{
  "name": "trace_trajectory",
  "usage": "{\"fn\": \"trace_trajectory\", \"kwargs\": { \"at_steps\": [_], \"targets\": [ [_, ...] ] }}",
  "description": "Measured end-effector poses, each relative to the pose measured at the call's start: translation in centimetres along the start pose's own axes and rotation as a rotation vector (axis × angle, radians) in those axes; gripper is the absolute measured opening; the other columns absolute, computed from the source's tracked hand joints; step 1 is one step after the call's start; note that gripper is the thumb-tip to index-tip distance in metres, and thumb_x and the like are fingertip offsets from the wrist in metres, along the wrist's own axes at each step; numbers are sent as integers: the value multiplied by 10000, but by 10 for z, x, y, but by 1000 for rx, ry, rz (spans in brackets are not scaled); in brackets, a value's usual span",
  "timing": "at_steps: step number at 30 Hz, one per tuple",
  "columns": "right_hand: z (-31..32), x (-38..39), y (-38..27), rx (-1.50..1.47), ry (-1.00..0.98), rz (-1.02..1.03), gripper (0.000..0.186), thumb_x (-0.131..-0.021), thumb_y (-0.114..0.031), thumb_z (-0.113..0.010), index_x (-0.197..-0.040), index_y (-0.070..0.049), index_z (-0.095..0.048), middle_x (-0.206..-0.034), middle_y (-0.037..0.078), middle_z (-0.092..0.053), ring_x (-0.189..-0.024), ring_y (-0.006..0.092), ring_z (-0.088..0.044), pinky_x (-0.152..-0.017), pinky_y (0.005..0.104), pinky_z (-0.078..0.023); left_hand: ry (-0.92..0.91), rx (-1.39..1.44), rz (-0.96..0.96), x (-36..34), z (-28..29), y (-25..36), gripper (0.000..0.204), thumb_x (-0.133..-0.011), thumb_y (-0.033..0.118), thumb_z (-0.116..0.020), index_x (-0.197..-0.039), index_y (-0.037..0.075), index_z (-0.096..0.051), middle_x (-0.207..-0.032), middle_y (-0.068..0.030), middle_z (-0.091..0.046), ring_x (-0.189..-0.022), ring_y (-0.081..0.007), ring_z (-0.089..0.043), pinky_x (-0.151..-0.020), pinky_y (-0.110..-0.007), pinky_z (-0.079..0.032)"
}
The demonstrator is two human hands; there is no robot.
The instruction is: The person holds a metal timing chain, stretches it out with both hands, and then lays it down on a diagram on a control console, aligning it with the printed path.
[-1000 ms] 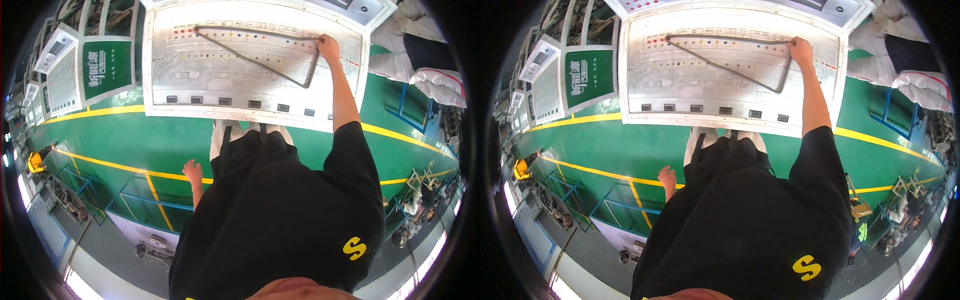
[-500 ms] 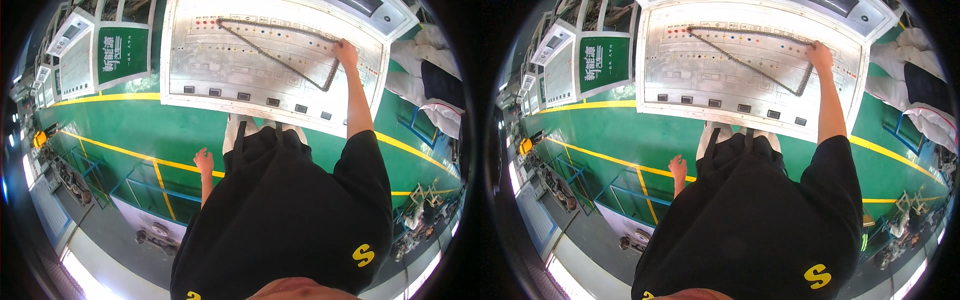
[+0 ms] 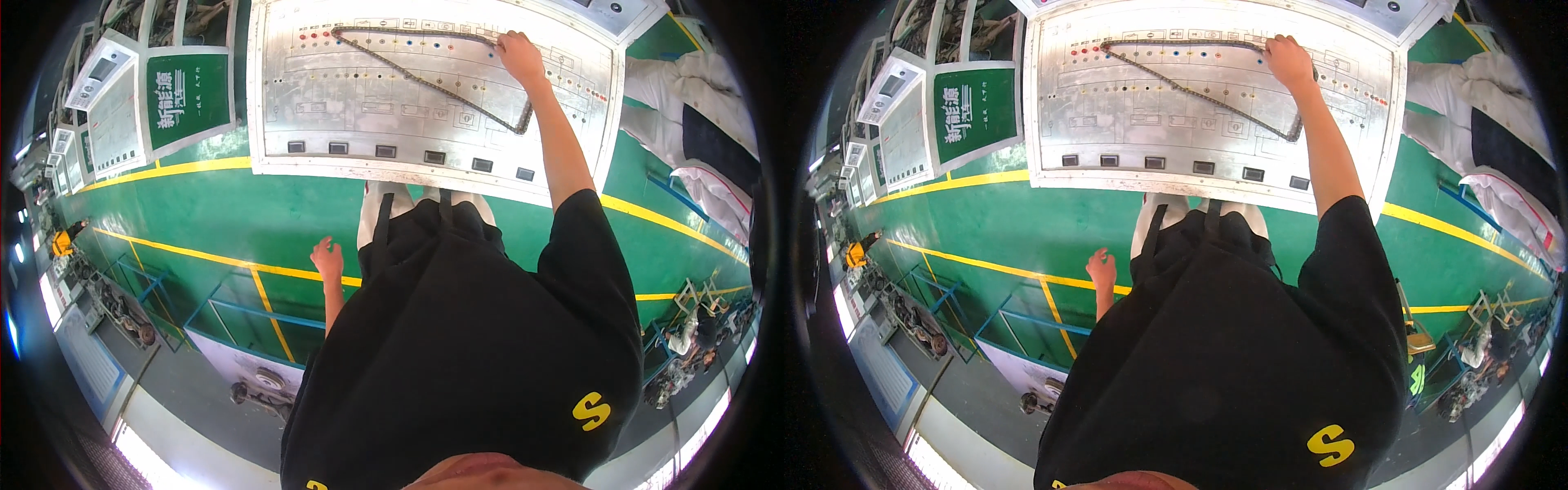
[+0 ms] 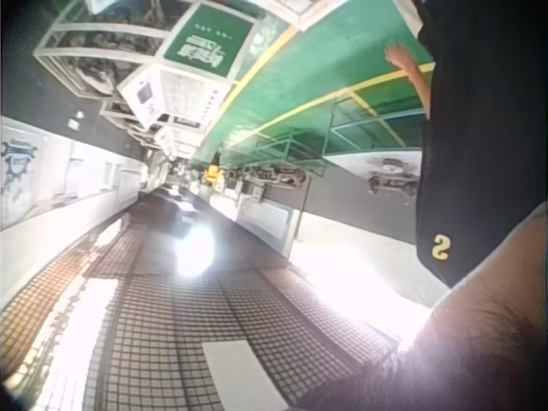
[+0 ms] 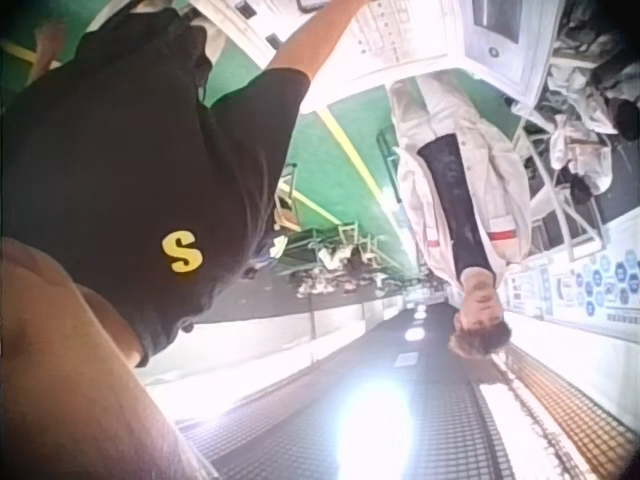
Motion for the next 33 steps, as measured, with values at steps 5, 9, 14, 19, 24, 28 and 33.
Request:
{"fn": "trace_trajectory", "kwargs": {
  "at_steps": [5, 9, 14, 19, 24, 28, 33],
  "targets": [
    [2, 8, 1, -57, -24, -47, 192, -932, -252, -612, -992, -81, -676, -1033, 77, -644, -1062, 290, -610, -883, 436, -543, 9, 19, 49, 8, -4, -7, 313, -837, 195, -644, -1127, 88, -690, -983, -87, -683, -990, -277, -618, -959, -416, -407],
    [1, 17, -3, -82, -70, 6, 211, -937, -263, -613, -1010, -73, -668, -1053, 81, -641, -1081, 296, -607, -890, 438, -539, -12, 13, 81, 18, -12, -10, 326, -835, 198, -645, -1140, 92, -689, -980, -87, -681, -987, -278, -616, -971, -413, -405],
    [0, 25, -14, -112, -13, -18, 205, -922, -238, -609, -1033, -72, -656, -1083, 100, -636, -1088, 303, -611, -901, 443, -531, -81, -10, 106, 27, -19, -17, 334, -835, 221, -652, -1146, 105, -689, -979, -87, -680, -989, -281, -613, -975, -415, -405],
    [0, 20, -10, -111, -47, -32, 184, -893, -202, -611, -1013, -69, -650, -1078, 99, -636, -1072, 309, -614, -893, 440, -530, -86, -27, 99, 23, -20, -17, 326, -836, 218, -652, -1142, 111, -690, -977, -81, -680, -994, -276, -615, -968, -417, -402],
    [-2, 28, -10, -170, -39, 46, 184, -871, -191, -619, -1007, -71, -648, -1055, 83, -632, -1033, 310, -625, -869, 435, -535, -60, 1, 75, 21, -19, -20, 316, -838, 211, -650, -1136, 114, -692, -978, -80, -681, -997, -268, -617, -968, -418, -399],
    [-6, 30, -7, -220, 102, 133, 166, -878, -113, -600, -1027, -60, -649, -1059, 84, -620, -982, 313, -640, -851, 423, -544, -59, 1, 56, 21, -18, -19, 309, -843, 211, -648, -1132, 114, -693, -982, -75, -683, -999, -262, -618, -974, -422, -398],
    [-8, 28, -2, -255, 113, 183, 172, -887, -55, -578, -1042, -43, -653, -1086, 86, -610, -982, 313, -641, -859, 416, -543, -57, -17, 52, 22, -17, -21, 317, -840, 250, -667, -1132, 131, -700, -990, -72, -697, -999, -270, -635, -944, -427, -427]
  ]
}}
Point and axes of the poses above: each hand's wrist, its own x-axis away from the middle knuckle, its own z-axis out of the back of the hand, y = z × x, the point moved 1 cm from there along -x, towards the middle knuckle
